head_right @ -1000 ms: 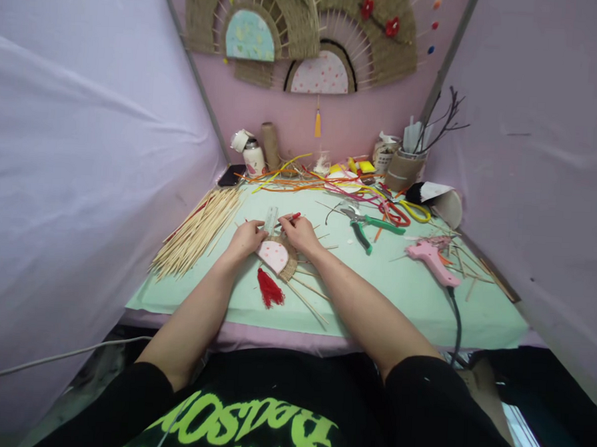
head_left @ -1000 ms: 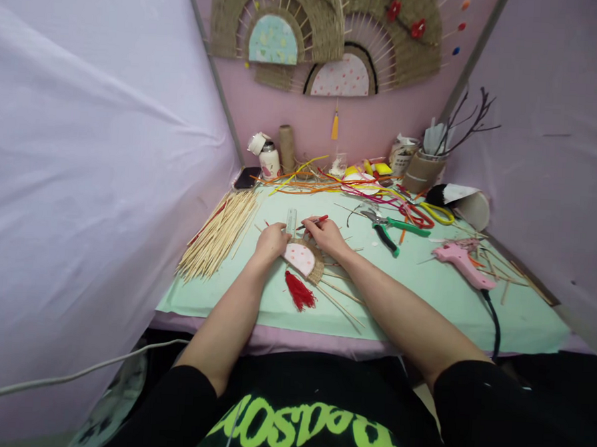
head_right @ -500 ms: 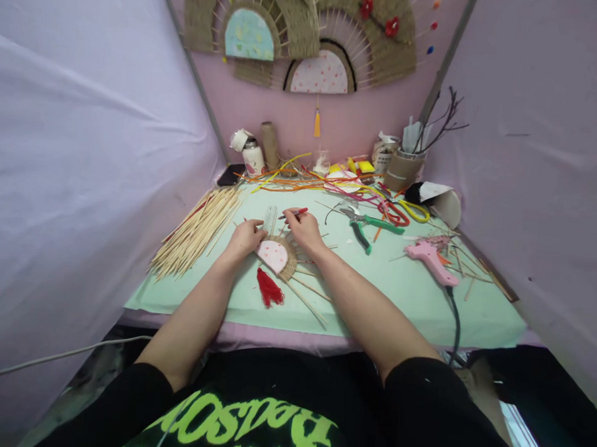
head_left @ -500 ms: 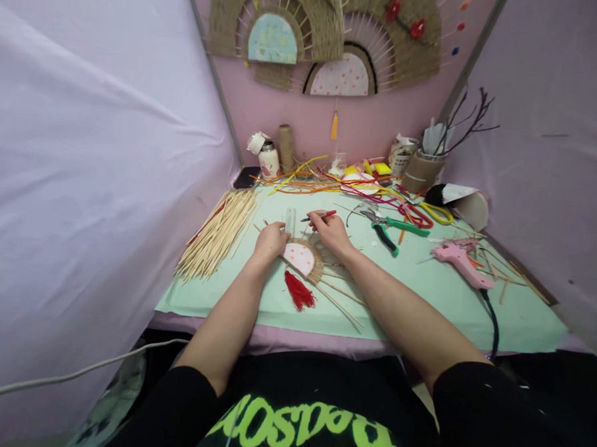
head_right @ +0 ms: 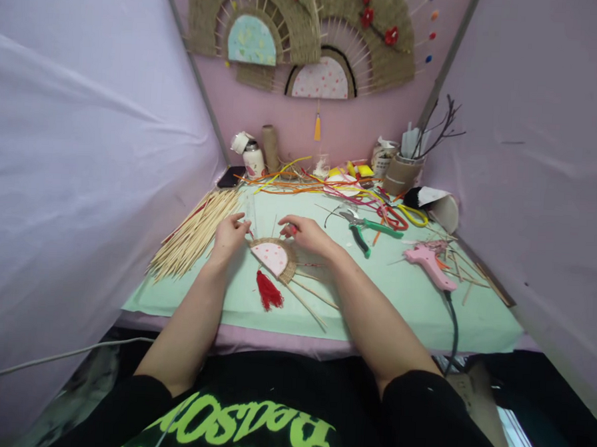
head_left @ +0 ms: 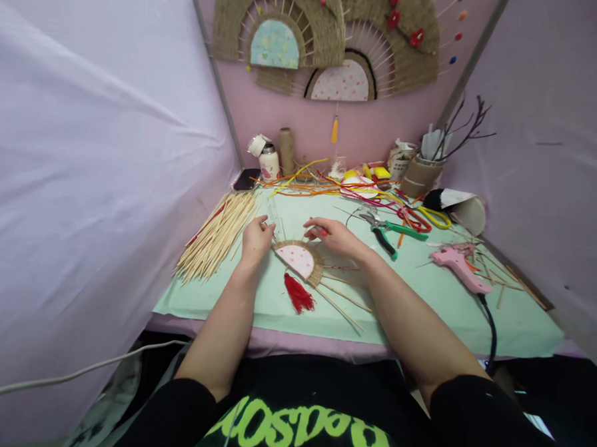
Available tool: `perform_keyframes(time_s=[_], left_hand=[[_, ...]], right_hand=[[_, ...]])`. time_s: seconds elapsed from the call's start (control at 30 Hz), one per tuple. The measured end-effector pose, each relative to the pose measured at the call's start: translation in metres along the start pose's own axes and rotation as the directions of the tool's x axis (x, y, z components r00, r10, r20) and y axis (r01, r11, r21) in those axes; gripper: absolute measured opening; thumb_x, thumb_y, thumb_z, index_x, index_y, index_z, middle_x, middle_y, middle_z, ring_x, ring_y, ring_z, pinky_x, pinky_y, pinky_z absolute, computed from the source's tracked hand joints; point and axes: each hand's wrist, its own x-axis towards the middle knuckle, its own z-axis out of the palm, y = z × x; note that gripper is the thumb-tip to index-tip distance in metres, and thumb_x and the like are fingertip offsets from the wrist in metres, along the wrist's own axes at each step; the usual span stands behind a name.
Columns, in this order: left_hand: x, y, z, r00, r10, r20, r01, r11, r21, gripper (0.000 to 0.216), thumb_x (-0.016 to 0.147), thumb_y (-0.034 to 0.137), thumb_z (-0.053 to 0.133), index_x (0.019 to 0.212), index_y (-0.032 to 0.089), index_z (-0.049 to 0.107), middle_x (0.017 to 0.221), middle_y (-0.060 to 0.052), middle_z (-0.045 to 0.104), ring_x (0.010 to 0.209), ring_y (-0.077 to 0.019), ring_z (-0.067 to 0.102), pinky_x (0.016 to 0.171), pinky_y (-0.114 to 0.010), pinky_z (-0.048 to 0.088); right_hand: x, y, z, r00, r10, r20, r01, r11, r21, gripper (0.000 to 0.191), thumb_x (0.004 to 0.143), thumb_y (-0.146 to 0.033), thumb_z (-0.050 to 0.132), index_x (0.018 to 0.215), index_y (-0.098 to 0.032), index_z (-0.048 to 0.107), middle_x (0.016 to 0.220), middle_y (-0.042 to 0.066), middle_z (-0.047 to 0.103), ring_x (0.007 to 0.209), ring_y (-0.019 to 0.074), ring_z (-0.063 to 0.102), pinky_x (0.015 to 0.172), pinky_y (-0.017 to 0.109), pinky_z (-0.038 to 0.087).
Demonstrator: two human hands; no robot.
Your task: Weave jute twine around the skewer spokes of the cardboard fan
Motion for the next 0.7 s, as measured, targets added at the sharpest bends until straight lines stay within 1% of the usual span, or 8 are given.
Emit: perform_keyframes(time_s=[0.03,0.1,0.17,0.23,0.37,0.5,0.6,0.7], left_hand=[[0.0,0.0,0.0,1.0,0.0,0.011,0.0,1.0,0.008,0.048,0.085,0.029,0.051,0.127,0.007,0.056,0.083,-0.009,0.071,0.088,-0.0188,0.066,0.084,-0.028,0.046],[-0.001,0.001,0.0,0.999,0.006,0.033,-0.007,1.0,0.027,0.048,0.085,0.028,0.052,0.127,0.006,0.057,0.085,-0.01,0.072,0.089,-0.0191,0.066,0.084,-0.028,0.045],[-0.001,0.001,0.001,0.998,0.007,0.056,-0.01,0.999,0.052,0.048,0.084,0.027,0.053,0.127,0.006,0.057,0.085,-0.01,0.072,0.088,-0.0195,0.066,0.083,-0.028,0.045],[-0.001,0.001,0.002,0.997,0.006,0.078,-0.012,0.997,0.081,0.047,0.084,0.027,0.054,0.127,0.007,0.058,0.085,-0.01,0.073,0.089,-0.0199,0.067,0.083,-0.028,0.045],[-0.002,0.001,0.005,0.994,0.012,0.108,-0.026,0.991,0.13,0.045,0.084,0.026,0.055,0.126,0.01,0.06,0.088,-0.01,0.073,0.095,-0.0207,0.066,0.084,-0.027,0.045],[-0.002,0.003,0.007,0.99,0.015,0.139,-0.038,0.985,0.168,0.046,0.084,0.026,0.056,0.127,0.01,0.059,0.097,-0.011,0.072,0.098,-0.0205,0.065,0.085,-0.027,0.044],[-0.002,0.004,0.009,0.989,0.016,0.144,-0.043,0.982,0.186,0.046,0.084,0.026,0.056,0.128,0.011,0.058,0.103,-0.011,0.071,0.099,-0.0201,0.065,0.087,-0.027,0.044],[-0.002,0.004,0.01,0.99,0.021,0.138,-0.049,0.979,0.2,0.045,0.084,0.026,0.055,0.127,0.011,0.059,0.102,-0.011,0.072,0.1,-0.0201,0.064,0.088,-0.027,0.044]], right_hand=[[-0.005,-0.002,-0.003,0.996,-0.003,0.088,0.011,0.995,-0.096,0.028,0.081,-0.029,0.06,0.107,-0.02,0.062,0.096,0.004,0.069,0.084,0.0164,0.062,0.078,0.027,0.045],[-0.014,-0.007,-0.006,0.973,0.016,0.232,0.045,0.966,-0.254,0.045,0.067,-0.033,0.075,0.108,-0.022,0.06,0.1,0.003,0.067,0.085,0.0184,0.06,0.075,0.026,0.043],[-0.02,-0.012,-0.004,0.949,0.047,0.313,0.068,0.936,-0.345,0.06,0.059,-0.037,0.081,0.112,-0.022,0.057,0.1,0.003,0.066,0.083,0.0189,0.059,0.07,0.025,0.041],[-0.024,-0.017,0.001,0.95,0.053,0.309,0.084,0.907,-0.413,0.061,0.06,-0.042,0.081,0.111,-0.021,0.056,0.1,0.005,0.065,0.083,0.0194,0.058,0.068,0.025,0.038],[-0.027,-0.025,0.013,0.972,0.042,0.23,0.093,0.834,-0.544,0.058,0.063,-0.05,0.078,0.108,-0.021,0.056,0.096,0.008,0.064,0.083,0.0221,0.058,0.066,0.026,0.035],[-0.03,-0.03,0.016,0.974,0.055,0.222,0.093,0.793,-0.602,0.059,0.066,-0.054,0.075,0.111,-0.021,0.055,0.097,0.01,0.064,0.085,0.0231,0.059,0.065,0.026,0.035],[-0.031,-0.032,0.013,0.976,0.073,0.206,0.068,0.794,-0.604,0.063,0.066,-0.053,0.075,0.115,-0.021,0.053,0.099,0.009,0.065,0.086,0.0232,0.061,0.065,0.025,0.037],[-0.027,-0.033,0.004,0.985,0.058,0.163,0.041,0.838,-0.544,0.061,0.07,-0.045,0.075,0.12,-0.022,0.05,0.105,0.008,0.066,0.091,0.0226,0.062,0.068,0.025,0.039]])
